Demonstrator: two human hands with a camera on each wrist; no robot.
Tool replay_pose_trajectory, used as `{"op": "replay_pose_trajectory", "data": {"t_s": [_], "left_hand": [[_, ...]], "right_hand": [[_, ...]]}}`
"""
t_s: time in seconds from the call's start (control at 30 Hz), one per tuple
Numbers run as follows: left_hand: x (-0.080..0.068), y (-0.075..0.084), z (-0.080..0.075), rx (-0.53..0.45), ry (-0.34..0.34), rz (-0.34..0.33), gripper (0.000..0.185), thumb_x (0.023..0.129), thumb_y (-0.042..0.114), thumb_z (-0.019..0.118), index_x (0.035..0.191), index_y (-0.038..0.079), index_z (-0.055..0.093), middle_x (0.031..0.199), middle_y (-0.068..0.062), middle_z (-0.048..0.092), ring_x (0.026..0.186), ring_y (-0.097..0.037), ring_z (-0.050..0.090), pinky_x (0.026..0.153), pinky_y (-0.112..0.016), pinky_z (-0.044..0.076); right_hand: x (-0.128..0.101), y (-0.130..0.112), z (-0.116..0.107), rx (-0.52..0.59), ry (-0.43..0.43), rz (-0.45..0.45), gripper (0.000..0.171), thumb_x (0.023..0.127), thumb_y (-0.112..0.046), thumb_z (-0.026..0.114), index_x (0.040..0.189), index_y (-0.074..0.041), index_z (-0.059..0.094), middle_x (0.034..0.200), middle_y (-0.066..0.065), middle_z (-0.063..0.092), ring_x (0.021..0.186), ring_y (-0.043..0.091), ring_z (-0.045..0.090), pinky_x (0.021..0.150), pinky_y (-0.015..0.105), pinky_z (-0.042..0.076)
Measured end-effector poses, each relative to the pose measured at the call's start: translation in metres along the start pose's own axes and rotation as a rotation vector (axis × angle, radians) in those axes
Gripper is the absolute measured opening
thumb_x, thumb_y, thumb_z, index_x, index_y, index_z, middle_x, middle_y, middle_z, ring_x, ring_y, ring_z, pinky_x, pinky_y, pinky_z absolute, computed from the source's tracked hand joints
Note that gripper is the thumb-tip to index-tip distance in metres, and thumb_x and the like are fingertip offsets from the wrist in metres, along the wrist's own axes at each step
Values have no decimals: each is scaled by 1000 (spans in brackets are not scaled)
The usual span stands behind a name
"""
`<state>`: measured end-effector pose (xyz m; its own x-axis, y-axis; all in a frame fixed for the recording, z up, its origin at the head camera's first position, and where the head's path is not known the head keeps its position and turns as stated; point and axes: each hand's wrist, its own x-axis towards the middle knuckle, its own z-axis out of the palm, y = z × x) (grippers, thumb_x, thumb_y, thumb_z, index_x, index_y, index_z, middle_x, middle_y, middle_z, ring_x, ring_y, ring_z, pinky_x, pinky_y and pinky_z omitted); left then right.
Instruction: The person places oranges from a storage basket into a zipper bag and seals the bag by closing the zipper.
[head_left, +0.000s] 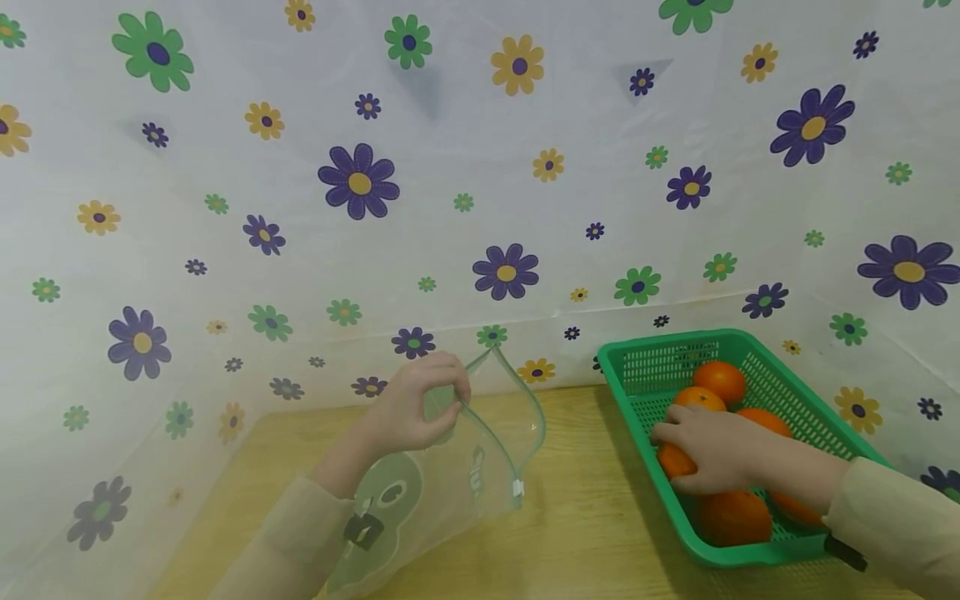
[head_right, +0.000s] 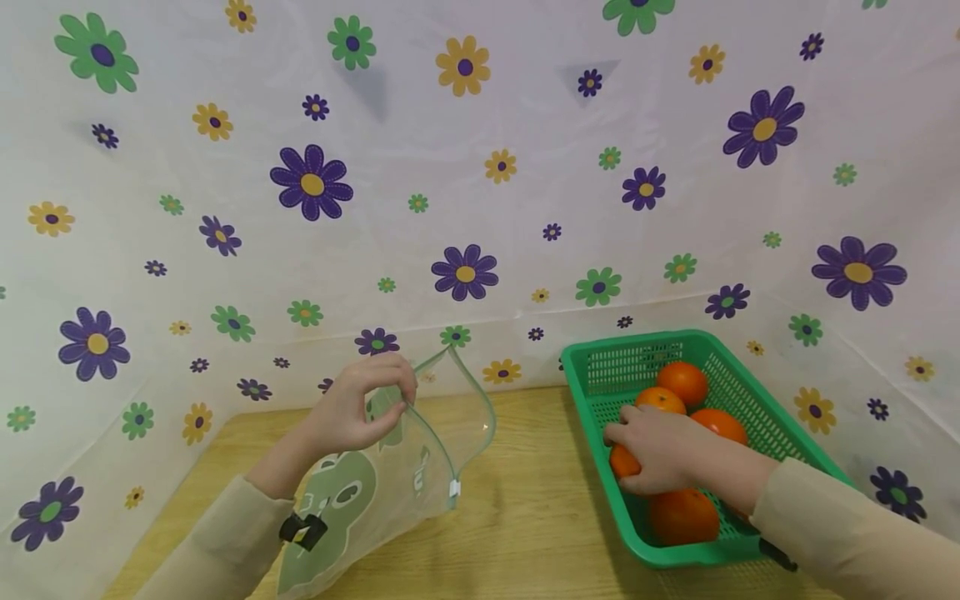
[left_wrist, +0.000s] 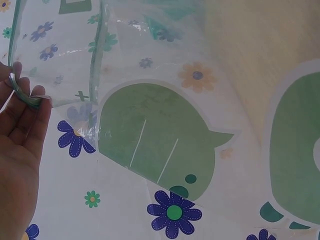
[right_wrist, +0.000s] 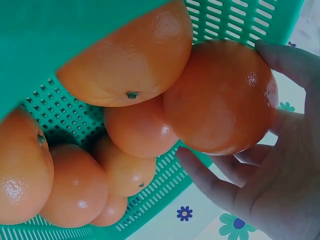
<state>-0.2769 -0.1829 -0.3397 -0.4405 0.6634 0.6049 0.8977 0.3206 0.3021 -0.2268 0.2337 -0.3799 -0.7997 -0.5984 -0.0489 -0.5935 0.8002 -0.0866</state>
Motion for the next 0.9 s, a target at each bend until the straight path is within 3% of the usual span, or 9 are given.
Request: {"op": "replay_pose_trajectory", "data": {"t_s": [0.23, 0.47, 0.9], "left_hand": [[0, 0, 0, -3, 3, 8, 14, 80, -2, 66, 86, 11, 67, 89, 0, 69, 90, -15, 63, 86, -34, 57], [-1, 0, 1, -13, 7, 5, 16, 80, -3, 65, 86, 11, 67, 89, 0, 69, 91, -15, 63, 86, -37, 58], [2, 1, -2, -3, 29, 12, 16, 80, -3, 67, 87, 11, 67, 90, 0, 70, 92, -16, 63, 87, -34, 56]], "right_hand": [[0, 0, -2, 32, -26, 31, 43, 83, -37, 81, 120, -19, 67, 104, 3, 59, 80, 12, 50, 60, 27, 47], [-1, 0, -1, 43, -40, 43, 46, 82, -37, 82, 122, -19, 67, 104, 2, 59, 80, 12, 50, 60, 25, 46], [-4, 3, -3, 50, -81, 40, 61, 77, -38, 92, 129, -20, 67, 113, 9, 60, 82, 13, 55, 65, 31, 54]]}}
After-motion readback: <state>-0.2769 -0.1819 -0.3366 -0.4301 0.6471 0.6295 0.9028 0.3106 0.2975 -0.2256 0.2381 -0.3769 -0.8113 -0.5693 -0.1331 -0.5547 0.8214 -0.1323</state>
